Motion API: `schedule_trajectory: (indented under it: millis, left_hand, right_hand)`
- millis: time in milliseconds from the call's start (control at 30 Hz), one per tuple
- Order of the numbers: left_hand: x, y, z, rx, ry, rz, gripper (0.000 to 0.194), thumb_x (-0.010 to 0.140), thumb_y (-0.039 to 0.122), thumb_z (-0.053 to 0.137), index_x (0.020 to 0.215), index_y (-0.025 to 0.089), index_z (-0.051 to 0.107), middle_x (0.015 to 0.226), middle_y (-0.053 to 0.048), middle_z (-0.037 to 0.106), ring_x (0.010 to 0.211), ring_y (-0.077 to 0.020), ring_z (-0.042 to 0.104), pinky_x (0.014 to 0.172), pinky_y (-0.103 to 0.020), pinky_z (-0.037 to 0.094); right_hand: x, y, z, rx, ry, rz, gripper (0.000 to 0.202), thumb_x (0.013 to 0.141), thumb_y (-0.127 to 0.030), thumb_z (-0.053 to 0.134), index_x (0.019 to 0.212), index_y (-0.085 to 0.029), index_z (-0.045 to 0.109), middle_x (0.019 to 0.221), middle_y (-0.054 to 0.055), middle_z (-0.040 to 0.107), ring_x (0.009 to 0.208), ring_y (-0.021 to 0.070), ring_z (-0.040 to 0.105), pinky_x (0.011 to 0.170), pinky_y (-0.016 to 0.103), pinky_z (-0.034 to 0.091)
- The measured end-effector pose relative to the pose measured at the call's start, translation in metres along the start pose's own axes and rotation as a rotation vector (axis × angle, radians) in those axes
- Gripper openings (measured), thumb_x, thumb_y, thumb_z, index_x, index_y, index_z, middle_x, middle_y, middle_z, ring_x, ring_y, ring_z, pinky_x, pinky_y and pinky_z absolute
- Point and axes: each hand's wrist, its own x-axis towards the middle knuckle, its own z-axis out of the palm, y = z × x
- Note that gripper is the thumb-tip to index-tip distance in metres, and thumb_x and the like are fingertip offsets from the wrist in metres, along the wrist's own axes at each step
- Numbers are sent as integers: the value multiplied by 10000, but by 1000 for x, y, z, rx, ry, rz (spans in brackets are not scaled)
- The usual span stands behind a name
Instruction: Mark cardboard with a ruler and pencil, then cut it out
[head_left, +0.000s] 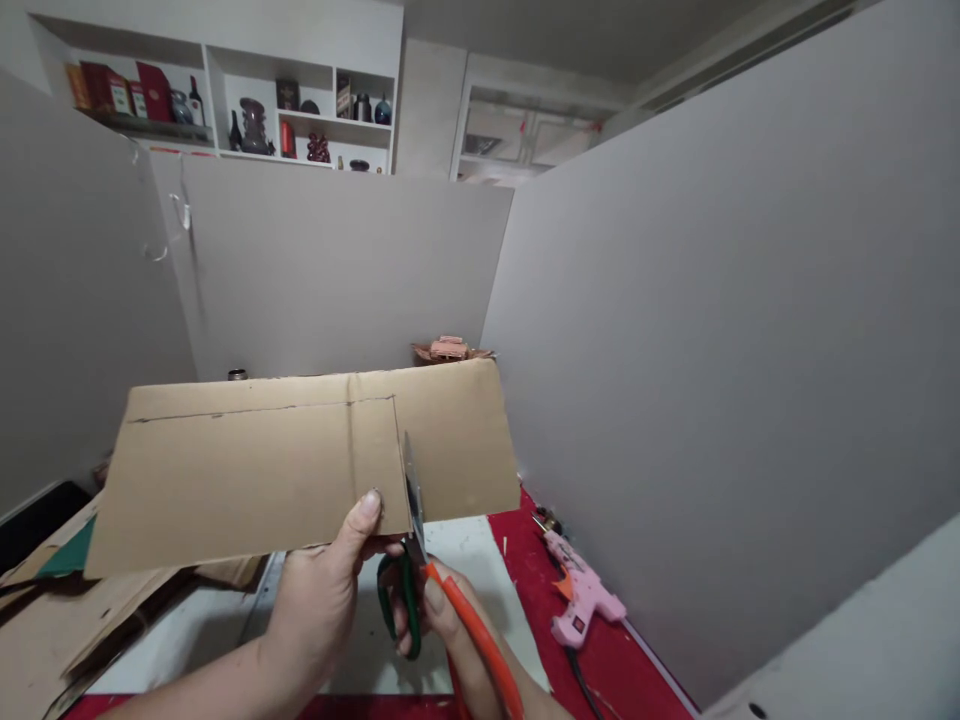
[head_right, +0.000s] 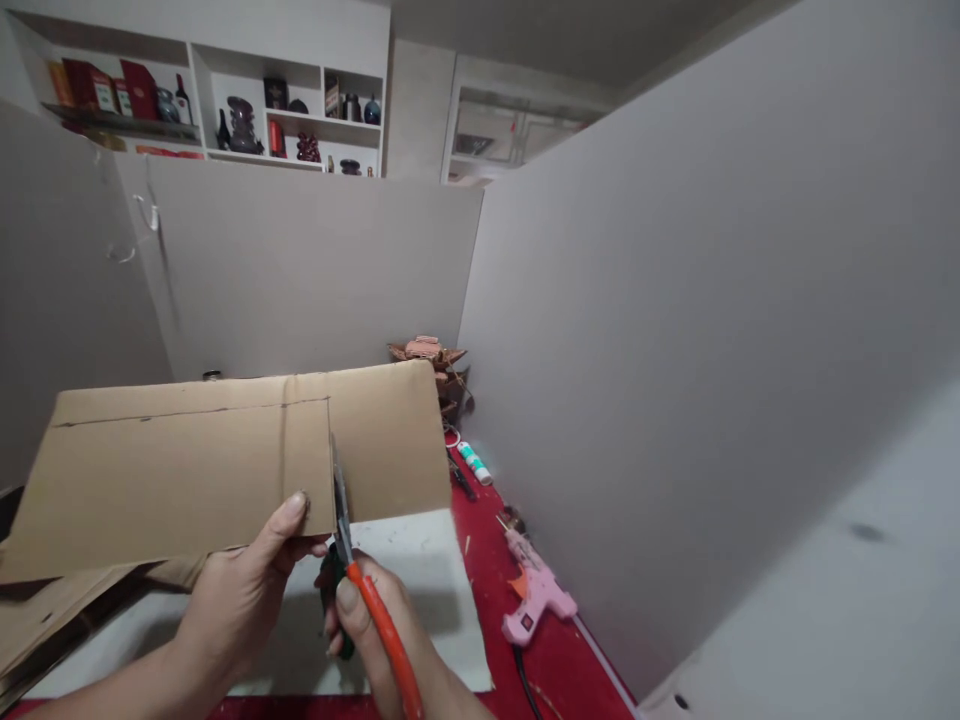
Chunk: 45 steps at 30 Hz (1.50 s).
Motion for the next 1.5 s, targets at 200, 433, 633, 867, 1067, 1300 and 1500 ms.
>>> schedule_trajectory:
  millis: [200, 433, 633, 867, 1067, 1300, 1500]
  left_hand:
    - [-1, -5, -1, 45, -79, -42, 524, 712, 706, 619, 565, 214, 724, 690, -78, 746, 737, -284, 716, 698, -345, 557]
    - [2, -17, -4, 166, -29, 48, 500, 758, 692, 597, 633, 233, 750, 847, -64, 765, 929, -278, 679, 1023, -387, 390]
    - [-1, -14, -3, 131, -32, 60, 496, 753, 686, 606, 567, 239, 715, 737, -46, 736, 846, -257, 666, 963, -366, 407]
    - [-2, -15, -3, 72, -35, 74, 483, 759, 658, 627, 557, 226, 701, 696, -44, 722, 797, -240, 667, 908, -341, 434]
    - [-5, -14, -2, 49, -35, 81, 472, 758, 651, 633, 551, 232, 705, 707, -46, 728, 796, -246, 664, 936, -350, 430]
    - [-2, -12, -2, 120, -8, 122, 515, 758, 688, 582, 512, 245, 673, 665, -37, 711, 769, -249, 667, 898, -352, 445]
    - [-5, -5, -2, 12, -68, 52, 509, 758, 659, 610, 480, 233, 636, 598, -28, 680, 655, -211, 653, 739, -300, 503]
  right_hand:
    - [-3, -5, 5, 39, 53, 24, 524, 918, -660, 411, 884, -153, 539, 654, 1, 509, 523, 105, 473, 509, 233, 391]
    - [-4, -7, 4, -147, 144, 33, 565, 880, -712, 421, 784, -163, 520, 641, 4, 516, 512, 100, 492, 496, 226, 394]
    - [-8, -6, 8, -35, 141, 83, 589, 847, -737, 453, 848, -155, 542, 512, -47, 466, 374, 74, 406, 384, 194, 320]
    - [-8, -8, 13, -26, 146, 96, 591, 832, -750, 461, 800, -163, 524, 454, -65, 430, 336, 57, 359, 358, 174, 288]
    - [-11, -6, 14, 20, 147, 96, 589, 816, -757, 483, 781, -170, 511, 441, -79, 406, 305, 45, 332, 319, 159, 270]
    - [-6, 2, 11, 49, 120, 34, 580, 842, -738, 464, 843, -161, 523, 506, -62, 426, 368, 61, 370, 369, 179, 315]
    - [-8, -7, 7, -12, 102, 66, 568, 857, -733, 438, 818, -174, 523, 469, -55, 435, 348, 74, 369, 357, 193, 288]
